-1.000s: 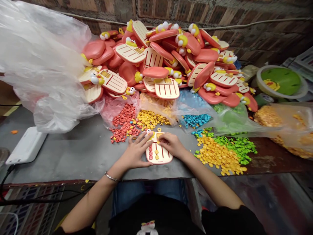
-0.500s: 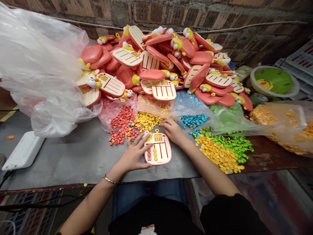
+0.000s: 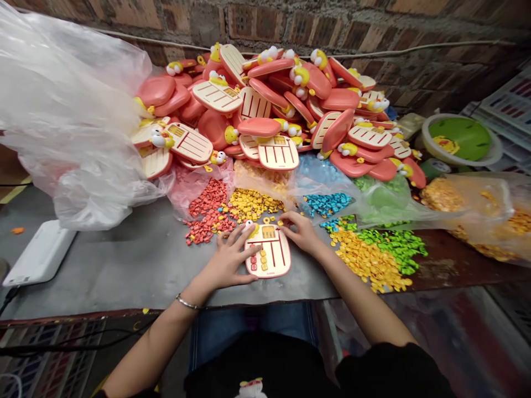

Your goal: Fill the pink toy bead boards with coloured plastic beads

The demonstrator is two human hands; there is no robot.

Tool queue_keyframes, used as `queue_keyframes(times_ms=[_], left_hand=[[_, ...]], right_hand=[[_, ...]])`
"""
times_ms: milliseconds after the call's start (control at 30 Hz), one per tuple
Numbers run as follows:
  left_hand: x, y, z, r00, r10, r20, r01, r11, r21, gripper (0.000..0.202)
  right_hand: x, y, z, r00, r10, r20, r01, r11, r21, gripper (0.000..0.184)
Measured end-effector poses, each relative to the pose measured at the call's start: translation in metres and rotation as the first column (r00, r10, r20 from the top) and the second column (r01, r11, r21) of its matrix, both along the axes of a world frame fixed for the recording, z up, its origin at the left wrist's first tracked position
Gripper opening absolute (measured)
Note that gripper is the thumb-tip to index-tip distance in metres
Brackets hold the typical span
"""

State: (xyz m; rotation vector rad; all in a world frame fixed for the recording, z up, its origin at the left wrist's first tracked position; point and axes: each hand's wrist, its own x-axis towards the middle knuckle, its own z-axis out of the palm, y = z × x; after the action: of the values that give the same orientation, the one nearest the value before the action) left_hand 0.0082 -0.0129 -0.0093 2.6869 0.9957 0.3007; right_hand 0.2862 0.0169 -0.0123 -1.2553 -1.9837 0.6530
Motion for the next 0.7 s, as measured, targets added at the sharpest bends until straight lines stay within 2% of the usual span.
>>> queue_keyframes(times_ms=[133,333,533,600,700], left_hand=[[0.000,0.000,0.000,1.000,-0.020,0.010,0.020,1.000,-0.001,0.063],[0.001,0.000,0.000,1.000,-0.020,-0.004,0.020,1.000,-0.005,0.065],[0.000,-0.001,0.001,0.999,-0.026,-0.032,0.025,1.000,-0.014,0.064],[0.000,-0.001,0.001,0.999,-0.022,-0.029,0.022,1.000,-0.015,0.063],[0.001,0.000,0.001,1.000,-0.015,-0.027,0.014,1.000,-0.018,0.069]], right_hand=[[-0.003,-0.007,-0.007,0.999,0.023,0.047,-0.026,0.998,0.062,0.011],[-0.004,-0.008,-0.015,1.000,0.023,0.012,-0.024,0.996,0.089,0.013],[-0.005,-0.013,-0.008,0.988,0.070,0.138,-0.090,0.985,0.145,0.016],[-0.003,-0.017,-0.003,0.985,0.082,0.153,-0.102,0.987,0.125,0.016],[0.001,-0.023,0.003,0.988,0.108,0.108,-0.109,0.994,-0.001,0.008]])
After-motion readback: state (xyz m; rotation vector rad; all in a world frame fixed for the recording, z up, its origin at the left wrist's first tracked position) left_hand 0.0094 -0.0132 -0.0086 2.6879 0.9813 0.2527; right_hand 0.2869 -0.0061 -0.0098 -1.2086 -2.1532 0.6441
